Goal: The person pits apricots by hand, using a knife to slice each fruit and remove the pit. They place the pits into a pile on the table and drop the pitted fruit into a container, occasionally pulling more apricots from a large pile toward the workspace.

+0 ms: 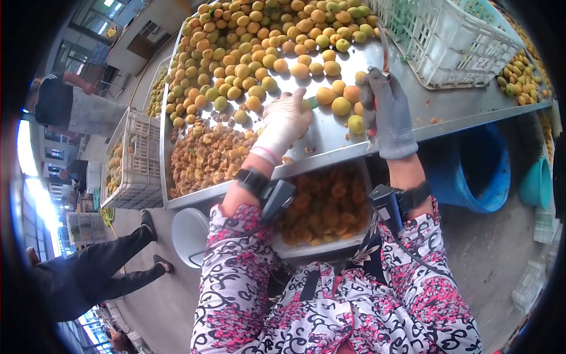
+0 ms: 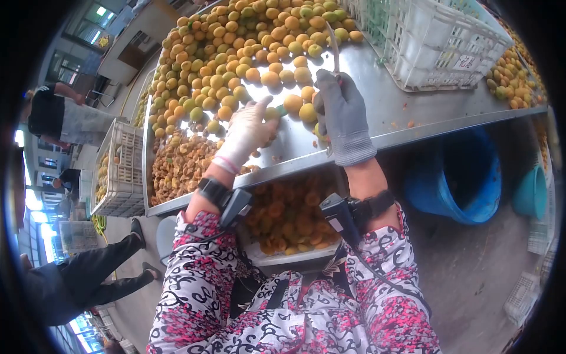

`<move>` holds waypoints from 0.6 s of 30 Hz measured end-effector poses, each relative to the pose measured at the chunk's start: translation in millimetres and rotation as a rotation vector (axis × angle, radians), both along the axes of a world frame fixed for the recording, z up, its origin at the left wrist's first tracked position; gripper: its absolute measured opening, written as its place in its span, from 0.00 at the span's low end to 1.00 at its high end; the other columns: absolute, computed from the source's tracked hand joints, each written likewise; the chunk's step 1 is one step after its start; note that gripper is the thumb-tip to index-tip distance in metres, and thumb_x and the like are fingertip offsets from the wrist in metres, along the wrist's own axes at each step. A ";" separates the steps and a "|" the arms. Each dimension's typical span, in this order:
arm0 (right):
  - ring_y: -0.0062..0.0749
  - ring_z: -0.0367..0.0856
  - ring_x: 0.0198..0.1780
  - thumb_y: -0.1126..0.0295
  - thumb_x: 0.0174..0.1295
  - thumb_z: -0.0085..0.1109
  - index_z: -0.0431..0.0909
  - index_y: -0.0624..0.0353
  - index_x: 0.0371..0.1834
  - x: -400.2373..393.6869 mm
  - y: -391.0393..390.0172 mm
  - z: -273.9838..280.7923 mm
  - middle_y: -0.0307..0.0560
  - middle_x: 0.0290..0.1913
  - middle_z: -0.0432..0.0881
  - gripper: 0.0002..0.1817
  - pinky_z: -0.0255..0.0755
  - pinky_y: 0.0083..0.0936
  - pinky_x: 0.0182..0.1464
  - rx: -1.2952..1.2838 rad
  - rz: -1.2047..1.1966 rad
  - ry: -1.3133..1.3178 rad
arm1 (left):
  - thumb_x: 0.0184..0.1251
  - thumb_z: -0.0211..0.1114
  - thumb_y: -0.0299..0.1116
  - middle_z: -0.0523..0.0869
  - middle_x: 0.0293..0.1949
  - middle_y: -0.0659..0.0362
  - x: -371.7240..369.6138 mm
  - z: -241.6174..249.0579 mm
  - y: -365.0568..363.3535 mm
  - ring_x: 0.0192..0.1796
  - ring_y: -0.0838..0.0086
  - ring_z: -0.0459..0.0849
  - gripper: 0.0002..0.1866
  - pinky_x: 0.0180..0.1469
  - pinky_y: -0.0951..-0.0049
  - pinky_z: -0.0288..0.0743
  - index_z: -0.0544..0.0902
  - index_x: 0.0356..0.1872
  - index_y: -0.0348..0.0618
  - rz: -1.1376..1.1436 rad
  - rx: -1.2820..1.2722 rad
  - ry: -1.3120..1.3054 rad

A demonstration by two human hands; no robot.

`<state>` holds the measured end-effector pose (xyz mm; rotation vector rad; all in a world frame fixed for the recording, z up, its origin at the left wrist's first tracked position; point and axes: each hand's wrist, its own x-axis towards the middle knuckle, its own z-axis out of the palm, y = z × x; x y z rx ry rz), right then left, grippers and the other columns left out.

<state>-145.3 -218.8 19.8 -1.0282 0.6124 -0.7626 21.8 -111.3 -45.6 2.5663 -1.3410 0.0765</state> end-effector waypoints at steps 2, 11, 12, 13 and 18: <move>0.10 0.59 0.14 0.56 0.67 0.55 0.71 0.57 0.35 2.1 0.7 -1.6 0.30 0.19 0.67 0.15 0.53 0.13 0.13 0.013 0.011 0.029 | 0.57 0.63 0.37 0.83 0.39 0.55 4.3 -6.8 -11.4 0.44 0.63 0.82 0.25 0.35 0.69 0.80 0.74 0.59 0.50 0.024 0.144 -0.009; 0.13 0.61 0.11 0.54 0.65 0.57 0.75 0.60 0.33 23.1 24.5 -10.6 0.33 0.17 0.70 0.18 0.54 0.13 0.12 -0.022 0.220 0.139 | 0.53 0.65 0.21 0.80 0.39 0.58 -16.0 31.2 53.1 0.31 0.80 0.79 0.32 0.27 0.83 0.72 0.65 0.62 0.43 -0.026 -0.702 1.278; 0.14 0.62 0.11 0.53 0.64 0.57 0.76 0.60 0.32 25.3 29.7 -7.8 0.34 0.17 0.70 0.18 0.55 0.13 0.12 0.008 0.296 0.161 | 0.52 0.64 0.16 0.78 0.47 0.58 -17.5 34.5 62.2 0.38 0.79 0.80 0.33 0.35 0.83 0.74 0.64 0.62 0.42 -0.075 -0.746 1.343; 0.15 0.63 0.11 0.53 0.63 0.58 0.76 0.61 0.31 27.2 36.1 -6.3 0.35 0.16 0.71 0.19 0.55 0.13 0.12 0.036 0.371 0.186 | 0.52 0.64 0.16 0.78 0.47 0.58 -23.2 37.9 67.3 0.38 0.79 0.80 0.33 0.35 0.83 0.74 0.64 0.62 0.42 -0.075 -0.757 1.336; 0.13 0.61 0.12 0.54 0.64 0.56 0.76 0.62 0.42 32.8 66.1 -20.0 0.30 0.16 0.68 0.19 0.54 0.14 0.13 0.167 0.565 0.118 | 0.53 0.64 0.18 0.74 0.60 0.57 -41.0 44.9 81.2 0.60 0.71 0.73 0.33 0.62 0.69 0.67 0.67 0.64 0.44 -0.217 -0.767 0.825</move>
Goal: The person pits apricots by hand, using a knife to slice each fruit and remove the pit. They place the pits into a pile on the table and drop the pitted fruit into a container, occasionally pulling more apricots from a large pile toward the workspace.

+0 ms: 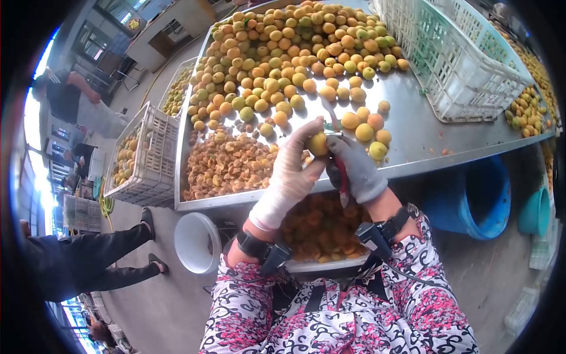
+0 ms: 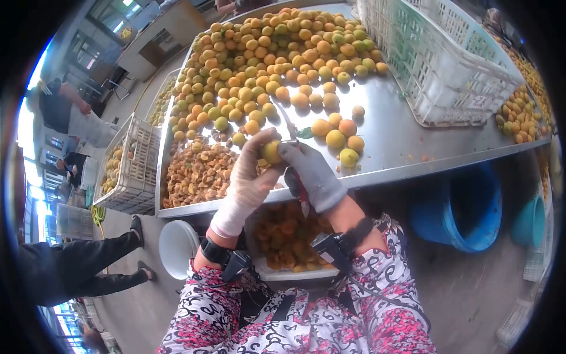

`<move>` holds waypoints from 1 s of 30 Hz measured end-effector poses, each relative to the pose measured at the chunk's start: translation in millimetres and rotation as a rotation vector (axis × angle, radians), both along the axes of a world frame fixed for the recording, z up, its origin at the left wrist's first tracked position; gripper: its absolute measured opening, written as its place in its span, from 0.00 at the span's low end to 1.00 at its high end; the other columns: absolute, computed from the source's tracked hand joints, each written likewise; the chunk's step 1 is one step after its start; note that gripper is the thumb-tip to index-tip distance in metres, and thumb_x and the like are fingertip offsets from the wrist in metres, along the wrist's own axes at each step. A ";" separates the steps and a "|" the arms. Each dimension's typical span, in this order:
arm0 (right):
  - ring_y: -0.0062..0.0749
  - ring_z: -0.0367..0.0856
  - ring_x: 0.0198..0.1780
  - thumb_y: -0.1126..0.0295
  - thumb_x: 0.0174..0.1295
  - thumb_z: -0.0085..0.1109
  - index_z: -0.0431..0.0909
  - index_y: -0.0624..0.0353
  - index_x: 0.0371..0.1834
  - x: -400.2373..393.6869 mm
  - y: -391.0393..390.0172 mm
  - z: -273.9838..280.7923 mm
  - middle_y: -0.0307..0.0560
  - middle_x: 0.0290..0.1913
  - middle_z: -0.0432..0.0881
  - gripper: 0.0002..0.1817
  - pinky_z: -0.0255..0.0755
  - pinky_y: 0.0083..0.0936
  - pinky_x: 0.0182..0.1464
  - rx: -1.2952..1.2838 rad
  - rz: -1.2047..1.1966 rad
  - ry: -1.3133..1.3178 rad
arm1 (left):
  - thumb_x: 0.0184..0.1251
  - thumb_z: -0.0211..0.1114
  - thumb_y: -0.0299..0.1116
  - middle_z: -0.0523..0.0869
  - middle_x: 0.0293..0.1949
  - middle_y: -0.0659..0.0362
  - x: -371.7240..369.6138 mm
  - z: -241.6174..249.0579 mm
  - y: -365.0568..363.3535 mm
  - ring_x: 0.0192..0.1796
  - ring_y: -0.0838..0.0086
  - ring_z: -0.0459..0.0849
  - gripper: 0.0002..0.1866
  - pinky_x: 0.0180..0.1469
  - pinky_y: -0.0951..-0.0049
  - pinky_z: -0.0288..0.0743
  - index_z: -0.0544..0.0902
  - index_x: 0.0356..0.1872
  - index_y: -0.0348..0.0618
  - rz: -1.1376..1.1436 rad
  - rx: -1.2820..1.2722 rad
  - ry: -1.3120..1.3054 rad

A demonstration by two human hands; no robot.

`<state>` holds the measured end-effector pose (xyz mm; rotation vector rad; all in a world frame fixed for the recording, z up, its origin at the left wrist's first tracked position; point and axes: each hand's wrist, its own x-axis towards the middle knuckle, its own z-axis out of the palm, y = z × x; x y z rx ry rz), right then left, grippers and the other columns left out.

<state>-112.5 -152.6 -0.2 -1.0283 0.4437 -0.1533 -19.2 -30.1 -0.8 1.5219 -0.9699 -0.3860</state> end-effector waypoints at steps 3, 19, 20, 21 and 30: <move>0.12 0.64 0.15 0.57 0.64 0.57 0.75 0.62 0.46 1.5 4.7 5.3 0.30 0.17 0.69 0.18 0.55 0.12 0.16 0.110 0.013 -0.143 | 0.54 0.68 0.25 0.74 0.59 0.56 0.5 8.3 3.1 0.60 0.70 0.72 0.35 0.64 0.69 0.64 0.67 0.65 0.44 -0.080 -0.167 0.255; 0.45 0.80 0.29 0.57 0.70 0.49 0.72 0.61 0.50 7.1 17.1 -3.6 0.52 0.26 0.78 0.17 0.70 0.30 0.32 -0.888 0.109 -0.181 | 0.60 0.63 0.23 0.74 0.57 0.56 35.3 2.5 35.4 0.51 0.71 0.78 0.31 0.55 0.68 0.75 0.65 0.66 0.43 -0.095 -0.204 0.607; 0.57 0.80 0.34 0.58 0.70 0.48 0.71 0.60 0.51 6.3 20.7 -0.8 0.59 0.29 0.79 0.17 0.71 0.37 0.34 -0.885 0.109 -0.199 | 0.60 0.63 0.23 0.74 0.57 0.56 35.9 5.3 37.4 0.51 0.71 0.78 0.31 0.55 0.68 0.75 0.65 0.66 0.43 -0.091 -0.204 0.606; 0.57 0.80 0.34 0.58 0.70 0.48 0.71 0.60 0.51 6.3 22.5 -1.7 0.59 0.29 0.79 0.17 0.71 0.37 0.34 -0.884 0.112 -0.201 | 0.61 0.62 0.26 0.73 0.58 0.55 35.0 13.7 39.0 0.52 0.71 0.78 0.30 0.57 0.68 0.73 0.65 0.66 0.42 -0.100 -0.193 0.599; 0.57 0.80 0.36 0.56 0.70 0.48 0.71 0.60 0.52 6.8 28.8 -3.7 0.60 0.31 0.80 0.18 0.71 0.40 0.34 -0.887 0.170 -0.103 | 0.64 0.61 0.34 0.74 0.51 0.58 41.8 18.3 46.5 0.50 0.75 0.76 0.29 0.56 0.74 0.70 0.65 0.66 0.42 -0.074 -0.066 0.473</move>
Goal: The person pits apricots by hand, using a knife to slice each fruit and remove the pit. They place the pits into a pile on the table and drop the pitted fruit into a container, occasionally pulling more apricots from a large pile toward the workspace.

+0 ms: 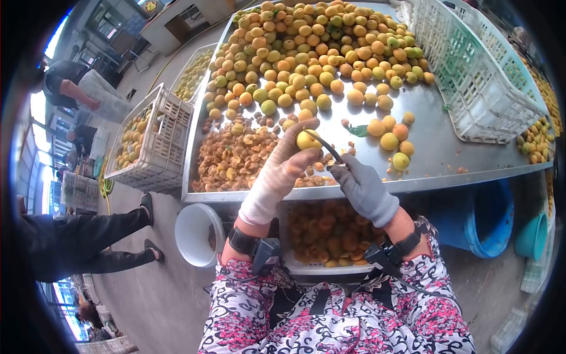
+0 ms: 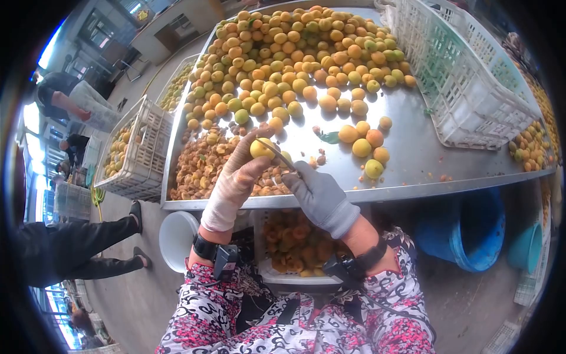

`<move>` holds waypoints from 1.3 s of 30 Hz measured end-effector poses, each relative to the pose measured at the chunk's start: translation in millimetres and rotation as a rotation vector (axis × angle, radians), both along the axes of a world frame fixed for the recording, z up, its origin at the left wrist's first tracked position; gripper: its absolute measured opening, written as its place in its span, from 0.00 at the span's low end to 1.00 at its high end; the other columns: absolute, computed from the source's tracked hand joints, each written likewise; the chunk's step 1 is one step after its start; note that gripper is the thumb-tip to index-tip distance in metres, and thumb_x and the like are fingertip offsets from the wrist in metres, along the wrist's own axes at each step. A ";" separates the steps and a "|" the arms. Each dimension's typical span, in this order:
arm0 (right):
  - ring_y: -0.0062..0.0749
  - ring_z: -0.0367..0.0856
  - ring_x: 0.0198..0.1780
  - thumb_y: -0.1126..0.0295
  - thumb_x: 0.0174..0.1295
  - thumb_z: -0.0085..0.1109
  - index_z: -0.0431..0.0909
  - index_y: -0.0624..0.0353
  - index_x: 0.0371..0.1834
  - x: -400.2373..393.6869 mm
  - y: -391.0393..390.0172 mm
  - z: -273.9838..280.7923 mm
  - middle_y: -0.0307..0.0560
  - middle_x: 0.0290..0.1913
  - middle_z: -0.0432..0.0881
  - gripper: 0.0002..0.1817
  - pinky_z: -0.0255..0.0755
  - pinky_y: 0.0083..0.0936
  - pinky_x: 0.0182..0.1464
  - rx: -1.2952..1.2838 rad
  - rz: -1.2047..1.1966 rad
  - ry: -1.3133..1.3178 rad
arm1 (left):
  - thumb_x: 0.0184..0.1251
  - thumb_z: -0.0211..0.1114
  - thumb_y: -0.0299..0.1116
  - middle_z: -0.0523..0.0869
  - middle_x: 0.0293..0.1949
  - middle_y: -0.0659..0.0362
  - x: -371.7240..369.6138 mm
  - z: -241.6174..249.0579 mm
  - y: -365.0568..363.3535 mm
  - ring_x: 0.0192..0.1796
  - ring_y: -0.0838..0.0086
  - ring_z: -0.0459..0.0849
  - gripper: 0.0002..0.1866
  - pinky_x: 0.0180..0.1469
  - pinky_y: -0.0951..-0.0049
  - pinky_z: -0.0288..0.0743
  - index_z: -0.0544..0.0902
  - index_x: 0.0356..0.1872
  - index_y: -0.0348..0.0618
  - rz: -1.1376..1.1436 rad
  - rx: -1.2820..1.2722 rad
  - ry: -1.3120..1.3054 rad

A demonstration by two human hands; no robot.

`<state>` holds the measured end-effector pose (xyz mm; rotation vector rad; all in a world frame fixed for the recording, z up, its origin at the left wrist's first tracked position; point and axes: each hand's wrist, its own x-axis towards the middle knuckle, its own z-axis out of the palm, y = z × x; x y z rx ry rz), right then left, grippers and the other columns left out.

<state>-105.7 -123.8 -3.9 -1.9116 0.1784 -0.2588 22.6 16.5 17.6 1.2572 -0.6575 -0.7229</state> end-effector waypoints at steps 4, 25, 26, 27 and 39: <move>0.56 0.80 0.35 0.57 0.70 0.48 0.71 0.60 0.53 -0.2 1.7 -1.8 0.61 0.30 0.80 0.19 0.71 0.39 0.33 -0.004 -0.028 0.010 | 0.65 0.61 0.35 0.76 0.42 0.61 4.3 -8.1 0.4 0.43 0.80 0.76 0.28 0.49 0.79 0.71 0.66 0.65 0.43 -0.015 -0.015 -0.097; 0.59 0.80 0.38 0.57 0.70 0.47 0.72 0.59 0.50 11.0 5.9 0.7 0.62 0.33 0.81 0.17 0.73 0.41 0.36 0.091 -0.142 0.067 | 0.63 0.65 0.40 0.78 0.52 0.56 -8.4 -1.7 -25.0 0.51 0.66 0.80 0.30 0.56 0.68 0.73 0.68 0.62 0.35 0.058 -0.144 0.166; 0.59 0.80 0.39 0.57 0.70 0.47 0.72 0.59 0.49 9.6 5.0 1.3 0.62 0.32 0.81 0.17 0.73 0.41 0.36 0.128 -0.130 0.039 | 0.63 0.65 0.40 0.77 0.52 0.56 -5.4 -2.4 -24.0 0.51 0.66 0.80 0.31 0.57 0.68 0.72 0.67 0.63 0.35 0.035 -0.112 0.140; 0.59 0.80 0.39 0.57 0.70 0.47 0.72 0.59 0.49 9.8 8.4 -3.8 0.62 0.32 0.81 0.17 0.73 0.41 0.36 0.128 -0.133 0.040 | 0.64 0.64 0.40 0.76 0.53 0.56 -3.9 -3.7 -23.8 0.52 0.65 0.80 0.31 0.57 0.68 0.72 0.66 0.64 0.36 0.012 -0.080 0.112; 0.54 0.82 0.36 0.56 0.71 0.46 0.73 0.62 0.43 7.5 -1.5 -7.3 0.58 0.30 0.81 0.18 0.72 0.37 0.34 0.096 -0.132 -0.005 | 0.62 0.65 0.31 0.78 0.47 0.58 -5.9 -4.4 -26.6 0.52 0.72 0.77 0.26 0.58 0.72 0.69 0.69 0.60 0.34 0.063 -0.097 0.218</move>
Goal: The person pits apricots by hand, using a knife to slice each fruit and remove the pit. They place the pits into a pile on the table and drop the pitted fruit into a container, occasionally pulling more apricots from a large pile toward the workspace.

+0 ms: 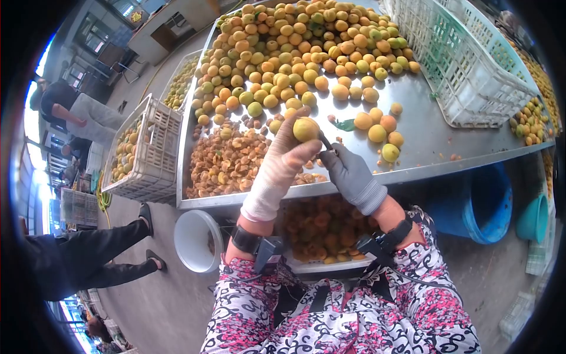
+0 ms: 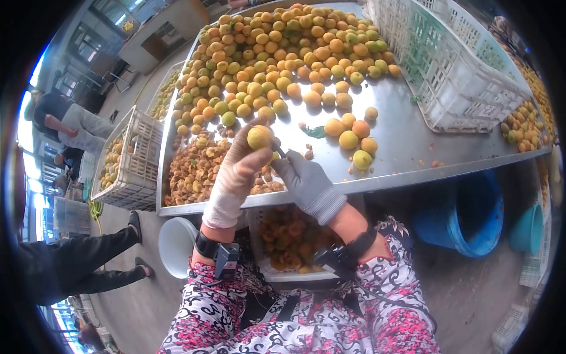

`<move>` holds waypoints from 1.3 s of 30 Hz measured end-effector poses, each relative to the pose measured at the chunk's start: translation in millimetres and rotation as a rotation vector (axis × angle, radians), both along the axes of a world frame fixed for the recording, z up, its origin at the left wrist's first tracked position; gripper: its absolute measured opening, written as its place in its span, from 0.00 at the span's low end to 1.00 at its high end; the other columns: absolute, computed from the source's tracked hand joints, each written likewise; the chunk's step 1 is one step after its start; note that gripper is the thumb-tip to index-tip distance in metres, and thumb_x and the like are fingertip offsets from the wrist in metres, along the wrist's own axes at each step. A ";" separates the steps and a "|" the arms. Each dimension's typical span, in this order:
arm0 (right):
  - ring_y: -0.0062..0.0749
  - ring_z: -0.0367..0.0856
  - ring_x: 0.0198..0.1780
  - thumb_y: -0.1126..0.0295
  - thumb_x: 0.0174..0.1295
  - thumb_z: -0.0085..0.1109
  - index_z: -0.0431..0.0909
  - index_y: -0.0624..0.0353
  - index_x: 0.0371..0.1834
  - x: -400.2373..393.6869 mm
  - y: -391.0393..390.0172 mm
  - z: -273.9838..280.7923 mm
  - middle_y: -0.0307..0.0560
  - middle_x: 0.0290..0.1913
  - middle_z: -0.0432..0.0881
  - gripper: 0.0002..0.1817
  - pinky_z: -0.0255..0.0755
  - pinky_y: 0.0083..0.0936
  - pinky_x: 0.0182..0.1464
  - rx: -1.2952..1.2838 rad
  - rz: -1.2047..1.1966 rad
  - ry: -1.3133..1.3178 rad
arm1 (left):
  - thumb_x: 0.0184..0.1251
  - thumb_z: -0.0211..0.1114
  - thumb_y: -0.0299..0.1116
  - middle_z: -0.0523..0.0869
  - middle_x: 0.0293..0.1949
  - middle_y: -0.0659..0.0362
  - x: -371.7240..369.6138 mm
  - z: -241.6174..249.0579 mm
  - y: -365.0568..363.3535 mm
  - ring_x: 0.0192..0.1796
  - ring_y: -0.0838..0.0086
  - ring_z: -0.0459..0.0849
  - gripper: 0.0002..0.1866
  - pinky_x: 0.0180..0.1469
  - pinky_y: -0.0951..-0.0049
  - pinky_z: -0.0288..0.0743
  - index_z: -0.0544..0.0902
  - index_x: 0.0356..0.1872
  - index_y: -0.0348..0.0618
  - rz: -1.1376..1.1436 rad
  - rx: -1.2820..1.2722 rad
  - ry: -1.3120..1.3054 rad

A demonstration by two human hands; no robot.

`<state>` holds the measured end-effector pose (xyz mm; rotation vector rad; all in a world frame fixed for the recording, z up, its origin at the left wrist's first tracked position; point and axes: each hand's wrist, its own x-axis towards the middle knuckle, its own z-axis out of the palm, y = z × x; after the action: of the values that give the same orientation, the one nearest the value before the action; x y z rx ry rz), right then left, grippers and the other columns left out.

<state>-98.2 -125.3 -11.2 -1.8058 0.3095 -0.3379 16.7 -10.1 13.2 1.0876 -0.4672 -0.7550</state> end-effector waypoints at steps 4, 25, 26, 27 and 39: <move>0.52 0.83 0.37 0.56 0.71 0.45 0.73 0.61 0.47 -0.4 1.5 -1.5 0.58 0.33 0.82 0.18 0.73 0.36 0.36 0.080 0.051 0.027 | 0.62 0.64 0.30 0.77 0.50 0.57 -1.1 5.0 1.7 0.51 0.72 0.78 0.28 0.58 0.72 0.69 0.68 0.62 0.36 -0.080 0.086 -0.142; 0.59 0.80 0.36 0.56 0.70 0.47 0.71 0.59 0.49 4.1 20.4 -18.9 0.61 0.30 0.81 0.17 0.72 0.43 0.35 -0.038 -0.073 -0.014 | 0.65 0.63 0.49 0.81 0.39 0.60 -12.7 -14.9 -13.2 0.43 0.76 0.79 0.27 0.46 0.75 0.75 0.72 0.55 0.37 0.189 -0.084 0.069; 0.59 0.80 0.37 0.55 0.70 0.46 0.70 0.58 0.52 5.4 23.7 -22.8 0.61 0.31 0.81 0.19 0.72 0.45 0.36 -0.094 -0.128 -0.024 | 0.66 0.63 0.48 0.81 0.37 0.58 -16.9 -10.3 -14.5 0.42 0.75 0.80 0.25 0.45 0.74 0.76 0.73 0.53 0.37 0.185 -0.071 0.154; 0.59 0.80 0.37 0.55 0.70 0.46 0.70 0.58 0.52 5.3 23.8 -20.3 0.61 0.31 0.81 0.19 0.72 0.45 0.36 -0.089 -0.132 -0.023 | 0.66 0.63 0.48 0.81 0.37 0.58 -20.4 -6.3 -16.5 0.42 0.75 0.80 0.25 0.45 0.74 0.76 0.73 0.53 0.37 0.181 -0.066 0.155; 0.21 0.71 0.25 0.58 0.71 0.45 0.74 0.64 0.45 6.2 35.1 -19.6 0.42 0.22 0.74 0.18 0.69 0.24 0.30 0.206 -0.106 -0.031 | 0.65 0.61 0.51 0.80 0.30 0.59 -20.8 -12.0 -18.8 0.34 0.76 0.79 0.22 0.41 0.76 0.74 0.76 0.44 0.40 0.243 0.039 0.212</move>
<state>-92.0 -90.2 -30.8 -1.5835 0.4046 -0.3940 -4.1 -28.9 1.3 1.0640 -0.1373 -0.6572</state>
